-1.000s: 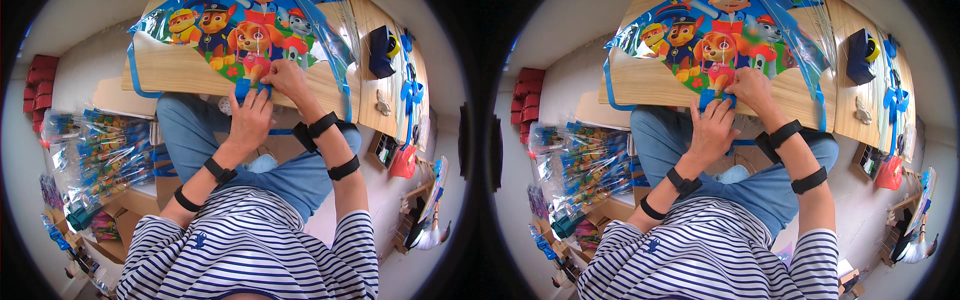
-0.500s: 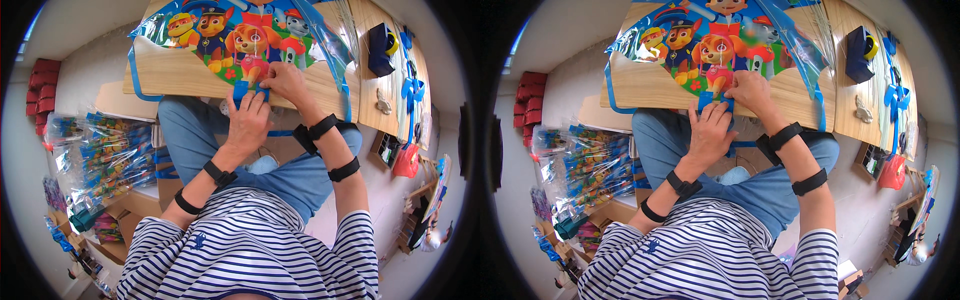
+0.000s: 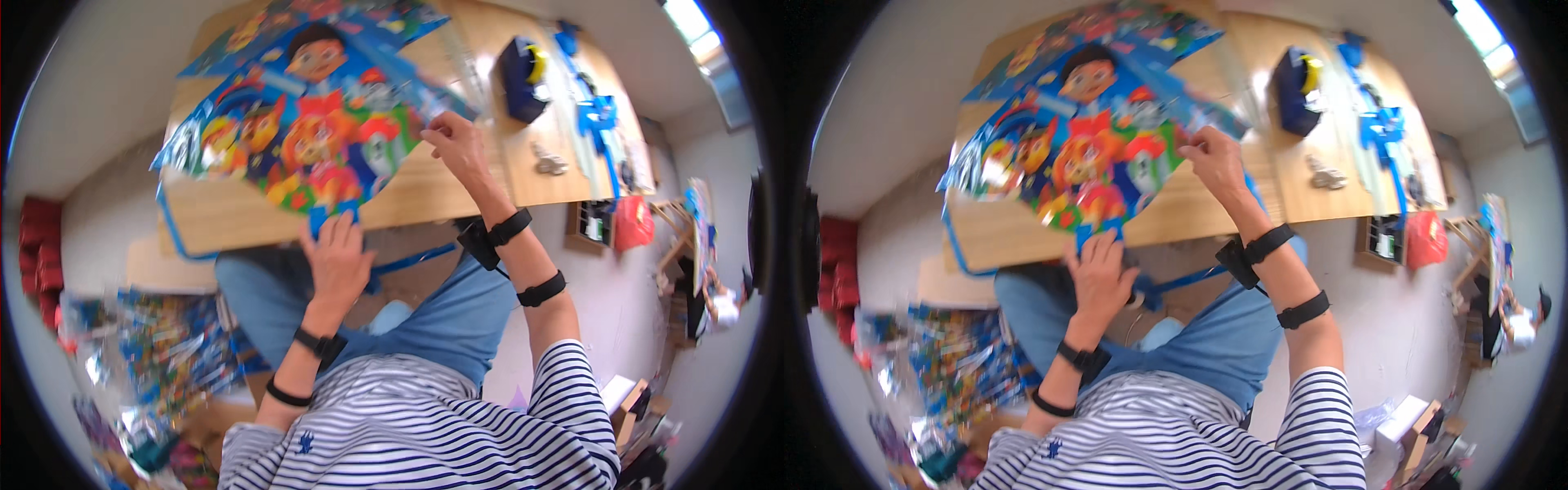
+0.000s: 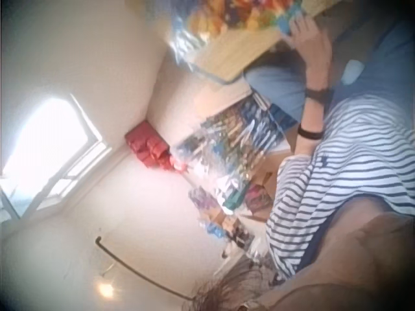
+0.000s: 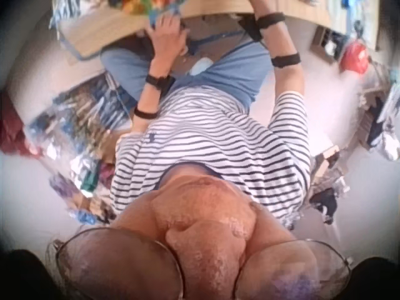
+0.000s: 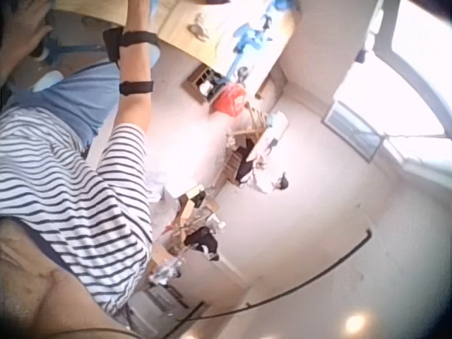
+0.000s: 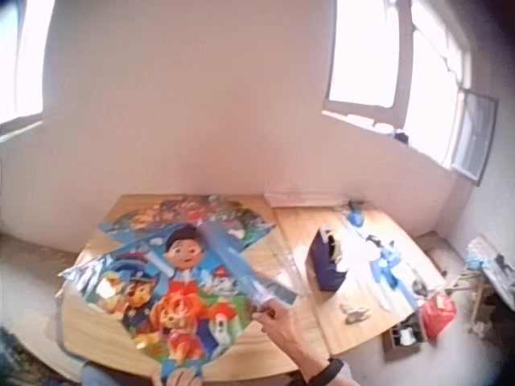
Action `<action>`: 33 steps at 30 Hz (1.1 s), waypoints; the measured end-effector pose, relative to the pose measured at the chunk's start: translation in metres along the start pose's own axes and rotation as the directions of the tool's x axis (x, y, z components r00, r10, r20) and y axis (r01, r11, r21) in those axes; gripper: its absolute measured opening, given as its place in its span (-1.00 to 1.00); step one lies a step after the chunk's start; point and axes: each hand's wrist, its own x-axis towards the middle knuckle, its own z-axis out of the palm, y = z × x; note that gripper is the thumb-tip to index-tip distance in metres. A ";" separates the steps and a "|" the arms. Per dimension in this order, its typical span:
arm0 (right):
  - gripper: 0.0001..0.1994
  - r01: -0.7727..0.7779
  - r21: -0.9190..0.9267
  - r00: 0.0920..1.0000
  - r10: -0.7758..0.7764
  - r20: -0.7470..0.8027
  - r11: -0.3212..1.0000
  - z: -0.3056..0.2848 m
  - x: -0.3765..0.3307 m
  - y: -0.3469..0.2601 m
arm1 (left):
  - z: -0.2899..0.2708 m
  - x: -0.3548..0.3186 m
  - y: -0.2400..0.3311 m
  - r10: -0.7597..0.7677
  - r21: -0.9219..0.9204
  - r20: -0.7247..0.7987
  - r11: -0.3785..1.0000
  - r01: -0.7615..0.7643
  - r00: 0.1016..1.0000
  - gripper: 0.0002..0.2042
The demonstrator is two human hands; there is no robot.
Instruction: Assembling and folding plastic kites featuring Paw Patrol characters, using tape and blue ribbon.
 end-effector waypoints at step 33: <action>-0.90 -0.314 0.733 0.781 0.603 -0.162 0.603 -0.160 0.065 0.090 | -0.004 -0.001 0.007 -0.011 0.022 0.080 1.000 0.009 0.997 -0.48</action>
